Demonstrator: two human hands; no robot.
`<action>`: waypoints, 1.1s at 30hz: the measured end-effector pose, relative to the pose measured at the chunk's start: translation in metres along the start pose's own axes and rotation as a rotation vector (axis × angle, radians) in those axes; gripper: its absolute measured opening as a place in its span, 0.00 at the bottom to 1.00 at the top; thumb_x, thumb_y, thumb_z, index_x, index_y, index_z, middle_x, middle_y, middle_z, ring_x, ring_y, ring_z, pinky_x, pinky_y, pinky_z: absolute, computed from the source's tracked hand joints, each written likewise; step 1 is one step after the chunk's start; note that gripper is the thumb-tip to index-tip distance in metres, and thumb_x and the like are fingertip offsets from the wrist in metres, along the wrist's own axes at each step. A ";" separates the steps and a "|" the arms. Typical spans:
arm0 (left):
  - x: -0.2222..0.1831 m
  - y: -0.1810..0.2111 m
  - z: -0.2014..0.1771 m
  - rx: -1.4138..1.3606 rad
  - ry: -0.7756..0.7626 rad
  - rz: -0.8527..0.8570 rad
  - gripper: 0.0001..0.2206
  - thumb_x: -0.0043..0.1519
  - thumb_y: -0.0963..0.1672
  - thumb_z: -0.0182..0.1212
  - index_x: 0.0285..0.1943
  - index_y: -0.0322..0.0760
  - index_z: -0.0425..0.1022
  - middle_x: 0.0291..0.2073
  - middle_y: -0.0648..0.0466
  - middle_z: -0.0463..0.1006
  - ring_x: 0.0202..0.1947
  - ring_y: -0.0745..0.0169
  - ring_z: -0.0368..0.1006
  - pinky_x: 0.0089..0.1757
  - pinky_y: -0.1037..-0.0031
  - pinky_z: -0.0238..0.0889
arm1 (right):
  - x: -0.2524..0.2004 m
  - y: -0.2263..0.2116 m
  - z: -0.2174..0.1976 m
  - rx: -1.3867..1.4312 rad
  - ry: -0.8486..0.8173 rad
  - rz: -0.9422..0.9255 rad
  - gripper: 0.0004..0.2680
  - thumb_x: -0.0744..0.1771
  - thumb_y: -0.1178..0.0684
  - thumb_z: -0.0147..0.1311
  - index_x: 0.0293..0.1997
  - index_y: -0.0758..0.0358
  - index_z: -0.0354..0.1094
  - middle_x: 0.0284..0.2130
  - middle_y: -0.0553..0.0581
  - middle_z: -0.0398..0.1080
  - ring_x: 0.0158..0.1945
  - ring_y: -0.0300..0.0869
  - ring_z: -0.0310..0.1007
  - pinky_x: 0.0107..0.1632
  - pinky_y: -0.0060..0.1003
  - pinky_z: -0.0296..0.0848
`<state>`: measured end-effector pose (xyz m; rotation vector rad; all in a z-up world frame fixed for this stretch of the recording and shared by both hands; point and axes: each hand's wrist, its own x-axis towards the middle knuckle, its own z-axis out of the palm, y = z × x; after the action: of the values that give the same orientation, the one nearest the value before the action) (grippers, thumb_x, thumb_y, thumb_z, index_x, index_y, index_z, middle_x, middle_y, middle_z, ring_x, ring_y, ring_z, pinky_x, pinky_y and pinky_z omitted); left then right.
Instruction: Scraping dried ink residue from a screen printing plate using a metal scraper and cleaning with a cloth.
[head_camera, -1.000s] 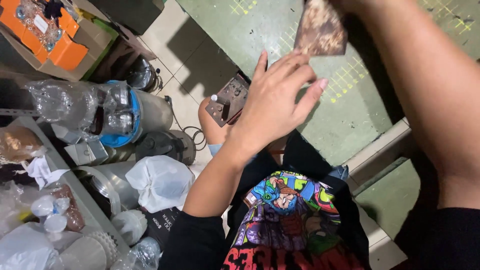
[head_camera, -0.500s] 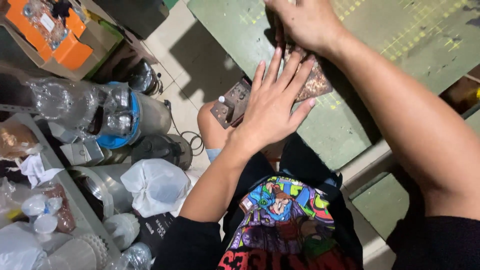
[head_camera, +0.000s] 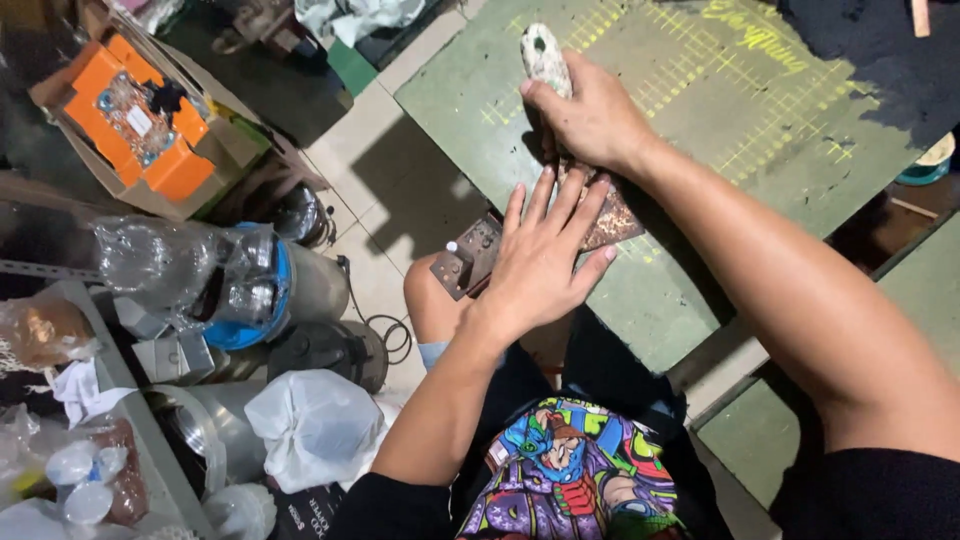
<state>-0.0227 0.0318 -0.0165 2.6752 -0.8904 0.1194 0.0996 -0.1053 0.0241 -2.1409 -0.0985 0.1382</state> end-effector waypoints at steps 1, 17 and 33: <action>0.001 -0.001 0.000 -0.005 -0.013 -0.004 0.30 0.71 0.55 0.45 0.80 0.46 0.50 0.78 0.46 0.54 0.78 0.36 0.46 0.71 0.44 0.34 | -0.001 -0.002 -0.001 0.005 -0.014 -0.004 0.16 0.70 0.37 0.46 0.55 0.57 0.65 0.45 0.55 0.75 0.45 0.45 0.74 0.48 0.44 0.71; -0.010 0.004 -0.015 -0.060 -0.098 0.008 0.34 0.69 0.58 0.43 0.79 0.38 0.49 0.77 0.41 0.51 0.75 0.26 0.47 0.69 0.38 0.35 | -0.007 -0.022 -0.010 -0.094 -0.056 -0.095 0.22 0.70 0.46 0.55 0.70 0.60 0.50 0.54 0.64 0.72 0.46 0.51 0.75 0.48 0.50 0.70; 0.071 -0.067 -0.121 -0.298 -0.176 0.306 0.27 0.72 0.54 0.37 0.70 0.32 0.64 0.67 0.38 0.69 0.67 0.43 0.66 0.64 0.52 0.58 | -0.072 -0.008 -0.124 -0.141 0.110 -0.542 0.17 0.68 0.64 0.64 0.59 0.72 0.57 0.65 0.77 0.66 0.61 0.61 0.72 0.60 0.49 0.72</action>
<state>0.0768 0.0816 0.0925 2.2865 -1.2599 -0.1710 0.0449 -0.2129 0.1018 -2.1772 -0.6311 -0.3105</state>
